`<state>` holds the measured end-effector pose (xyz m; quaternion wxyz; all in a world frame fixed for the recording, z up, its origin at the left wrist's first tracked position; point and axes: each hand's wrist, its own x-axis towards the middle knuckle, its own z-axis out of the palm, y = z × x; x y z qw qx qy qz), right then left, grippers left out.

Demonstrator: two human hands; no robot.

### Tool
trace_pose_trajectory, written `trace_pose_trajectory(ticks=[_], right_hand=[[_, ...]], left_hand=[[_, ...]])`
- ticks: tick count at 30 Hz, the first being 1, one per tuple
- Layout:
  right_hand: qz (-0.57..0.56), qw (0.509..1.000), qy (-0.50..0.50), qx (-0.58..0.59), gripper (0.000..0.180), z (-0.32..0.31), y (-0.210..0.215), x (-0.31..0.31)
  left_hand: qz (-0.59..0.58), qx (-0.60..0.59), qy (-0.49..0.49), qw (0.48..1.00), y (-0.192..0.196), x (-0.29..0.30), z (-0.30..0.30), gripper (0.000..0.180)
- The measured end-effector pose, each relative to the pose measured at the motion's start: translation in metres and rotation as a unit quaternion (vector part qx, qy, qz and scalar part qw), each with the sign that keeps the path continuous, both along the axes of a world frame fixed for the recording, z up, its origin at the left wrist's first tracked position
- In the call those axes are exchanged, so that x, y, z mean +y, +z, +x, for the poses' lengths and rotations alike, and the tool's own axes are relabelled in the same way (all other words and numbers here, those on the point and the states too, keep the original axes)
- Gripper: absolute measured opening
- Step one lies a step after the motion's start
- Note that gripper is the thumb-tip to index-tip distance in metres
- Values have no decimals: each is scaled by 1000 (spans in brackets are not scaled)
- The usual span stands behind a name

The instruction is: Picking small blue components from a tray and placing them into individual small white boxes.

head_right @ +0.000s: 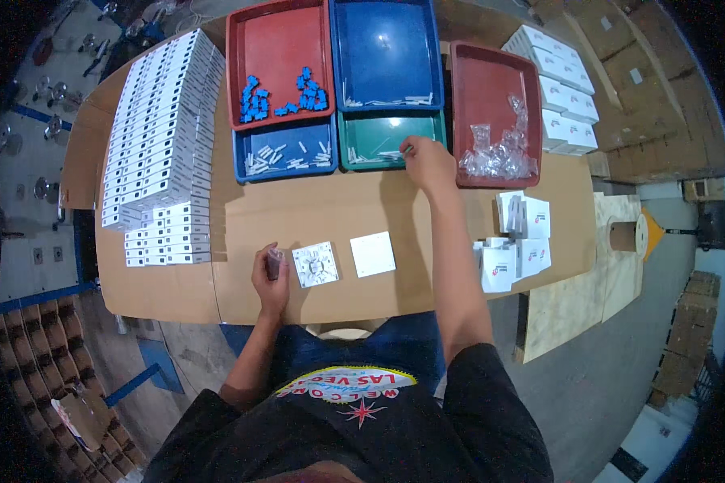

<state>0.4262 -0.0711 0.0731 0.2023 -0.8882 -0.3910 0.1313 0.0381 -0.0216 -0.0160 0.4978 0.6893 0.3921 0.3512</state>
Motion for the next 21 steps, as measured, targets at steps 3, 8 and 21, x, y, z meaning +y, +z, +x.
trace_pose_trajectory(ticks=[3,8,21], right_hand=[[-59,998,9,-30,14,17,-29,22],[-103,995,15,1,12,-1,-42,48],[73,993,-3,-91,15,42,3,118]], left_hand=[[-5,7,19,1000,-3,-1,2,34],[-7,40,7,999,1,0,2,34],[-7,17,4,1000,-16,-1,2,39]])
